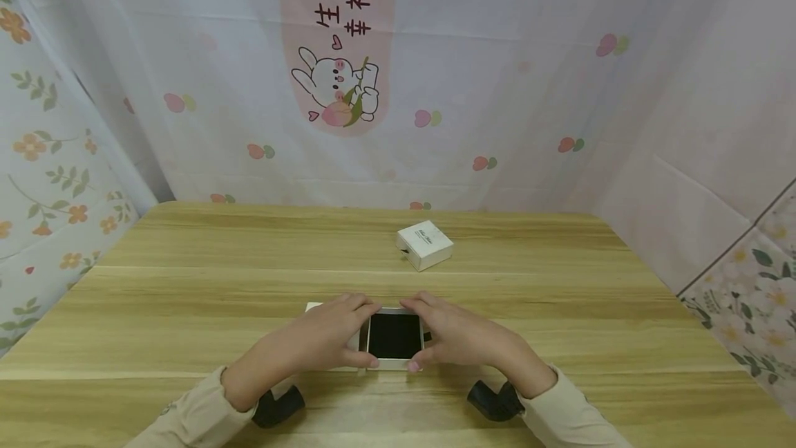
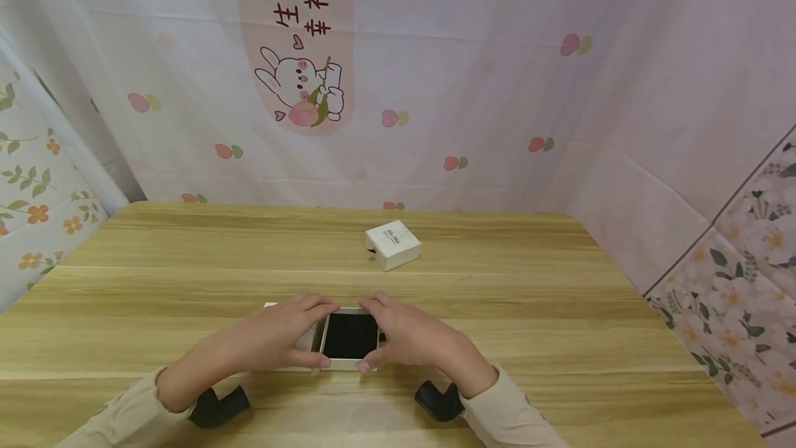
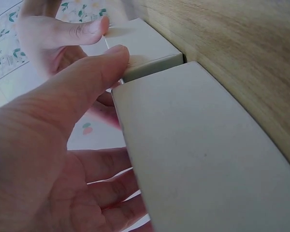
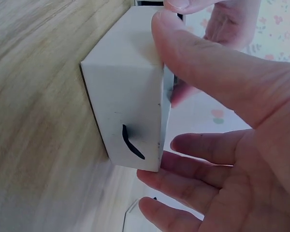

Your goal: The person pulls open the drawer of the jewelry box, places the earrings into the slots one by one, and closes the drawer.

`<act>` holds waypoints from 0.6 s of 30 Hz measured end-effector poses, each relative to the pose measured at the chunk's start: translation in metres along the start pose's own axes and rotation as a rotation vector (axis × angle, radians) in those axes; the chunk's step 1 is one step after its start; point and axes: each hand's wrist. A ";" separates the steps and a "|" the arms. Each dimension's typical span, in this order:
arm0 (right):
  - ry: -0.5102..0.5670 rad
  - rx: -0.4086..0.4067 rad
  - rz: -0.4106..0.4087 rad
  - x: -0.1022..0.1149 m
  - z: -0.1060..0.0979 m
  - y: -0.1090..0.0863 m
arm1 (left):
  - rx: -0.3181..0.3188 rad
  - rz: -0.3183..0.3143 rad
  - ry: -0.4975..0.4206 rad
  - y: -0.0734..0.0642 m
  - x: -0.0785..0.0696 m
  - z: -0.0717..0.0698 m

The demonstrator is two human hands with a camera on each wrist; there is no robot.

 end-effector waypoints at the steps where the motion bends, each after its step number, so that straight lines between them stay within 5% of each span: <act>1: 0.011 0.003 0.007 0.000 -0.001 0.000 | 0.001 -0.001 -0.002 0.000 0.000 0.000; 12: 0.117 -0.045 0.051 -0.003 -0.015 -0.010 | 0.005 -0.019 -0.011 0.001 0.000 0.001; 18: 0.068 -0.102 0.063 -0.008 -0.026 -0.016 | 0.000 -0.016 -0.008 0.001 -0.001 0.002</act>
Point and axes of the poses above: each hand's wrist, its own y-axis towards the middle knuckle, its own z-axis out of the palm, x = y × z, and after that the axes turned 10 degrees about -z, right-handed
